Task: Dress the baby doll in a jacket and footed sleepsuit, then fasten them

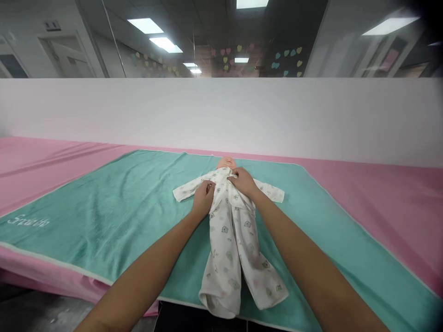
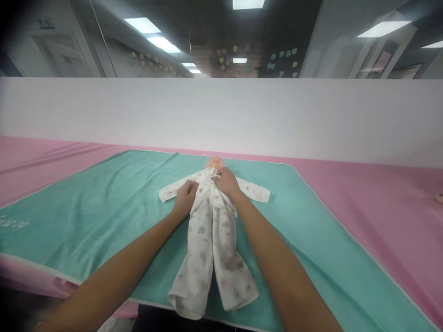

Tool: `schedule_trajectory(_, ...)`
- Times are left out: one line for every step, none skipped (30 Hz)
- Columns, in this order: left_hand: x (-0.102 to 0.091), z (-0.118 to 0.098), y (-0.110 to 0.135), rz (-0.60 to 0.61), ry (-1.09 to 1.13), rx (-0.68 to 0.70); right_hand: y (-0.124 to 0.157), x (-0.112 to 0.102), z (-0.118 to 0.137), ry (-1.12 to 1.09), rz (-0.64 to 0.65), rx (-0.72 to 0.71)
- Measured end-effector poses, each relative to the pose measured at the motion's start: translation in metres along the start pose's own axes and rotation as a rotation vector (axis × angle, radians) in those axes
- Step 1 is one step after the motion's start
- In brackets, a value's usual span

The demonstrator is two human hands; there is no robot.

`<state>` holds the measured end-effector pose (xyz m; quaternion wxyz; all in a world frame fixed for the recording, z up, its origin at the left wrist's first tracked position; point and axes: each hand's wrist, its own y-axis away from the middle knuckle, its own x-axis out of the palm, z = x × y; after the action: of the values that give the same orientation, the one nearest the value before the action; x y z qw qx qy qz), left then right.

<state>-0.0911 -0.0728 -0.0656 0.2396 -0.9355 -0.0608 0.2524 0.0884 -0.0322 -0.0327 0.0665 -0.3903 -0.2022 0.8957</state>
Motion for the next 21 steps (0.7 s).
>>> schedule_trajectory(0.001,0.000,0.000,0.004,0.008,0.003,0.000,0.003,-0.001,-0.018,-0.047,0.051)
schedule_trajectory(0.001,0.000,0.001,0.006,0.014,0.006,0.000,0.006,-0.001,-0.028,-0.091,0.094)
schedule_trajectory(0.002,-0.001,0.001,0.005,0.014,0.007,0.001,0.007,-0.001,-0.027,-0.136,0.122)
schedule_trajectory(0.002,-0.001,0.002,0.005,0.009,0.008,0.001,0.008,0.000,-0.016,-0.176,0.131)
schedule_trajectory(0.001,-0.002,0.002,0.004,0.001,0.008,0.001,0.009,0.002,0.005,-0.207,0.122)
schedule_trajectory(0.000,-0.002,0.003,0.003,-0.007,0.009,0.003,0.009,0.004,0.033,-0.226,0.097)
schedule_trajectory(-0.001,-0.003,0.003,0.002,-0.015,0.012,0.004,0.009,0.007,0.066,-0.237,0.060)
schedule_trajectory(-0.002,-0.004,0.003,0.000,-0.022,0.017,0.007,0.009,0.010,0.097,-0.246,0.017)
schedule_trajectory(-0.003,-0.005,0.004,-0.002,-0.026,0.024,0.011,0.010,0.013,0.125,-0.256,-0.026)
schedule_trajectory(-0.004,-0.006,0.004,-0.005,-0.030,0.029,0.017,0.011,0.017,0.147,-0.276,-0.066)
schedule_trajectory(-0.005,-0.008,0.004,-0.006,-0.033,0.034,0.024,0.012,0.020,0.160,-0.301,-0.102)
schedule_trajectory(-0.006,-0.010,0.004,-0.004,-0.035,0.039,0.033,0.013,0.023,0.160,-0.318,-0.138)
schedule_trajectory(-0.007,-0.012,0.004,-0.002,-0.037,0.045,0.044,0.013,0.024,0.144,-0.323,-0.176)
schedule_trajectory(-0.009,-0.015,0.005,-0.001,-0.040,0.056,0.057,0.013,0.025,0.116,-0.308,-0.214)
schedule_trajectory(-0.012,-0.018,0.008,0.003,-0.044,0.069,0.070,0.011,0.025,0.075,-0.279,-0.246)
schedule_trajectory(-0.016,-0.023,0.012,0.012,-0.050,0.081,0.085,0.007,0.022,0.030,-0.239,-0.264)
schedule_trajectory(-0.021,-0.027,0.020,0.027,-0.060,0.090,0.099,0.002,0.019,-0.013,-0.198,-0.262)
schedule_trajectory(-0.027,-0.033,0.030,0.049,-0.074,0.095,0.113,-0.004,0.014,-0.047,-0.167,-0.243)
schedule_trajectory(-0.034,-0.038,0.044,0.084,-0.088,0.098,0.125,-0.011,0.008,-0.069,-0.126,-0.218)
schedule_trajectory(-0.042,-0.043,0.061,0.116,-0.111,0.105,0.135,-0.018,0.001,-0.085,-0.097,-0.193)
schedule_trajectory(-0.049,-0.048,0.081,0.144,-0.139,0.117,0.143,-0.025,-0.006,-0.098,-0.074,-0.168)
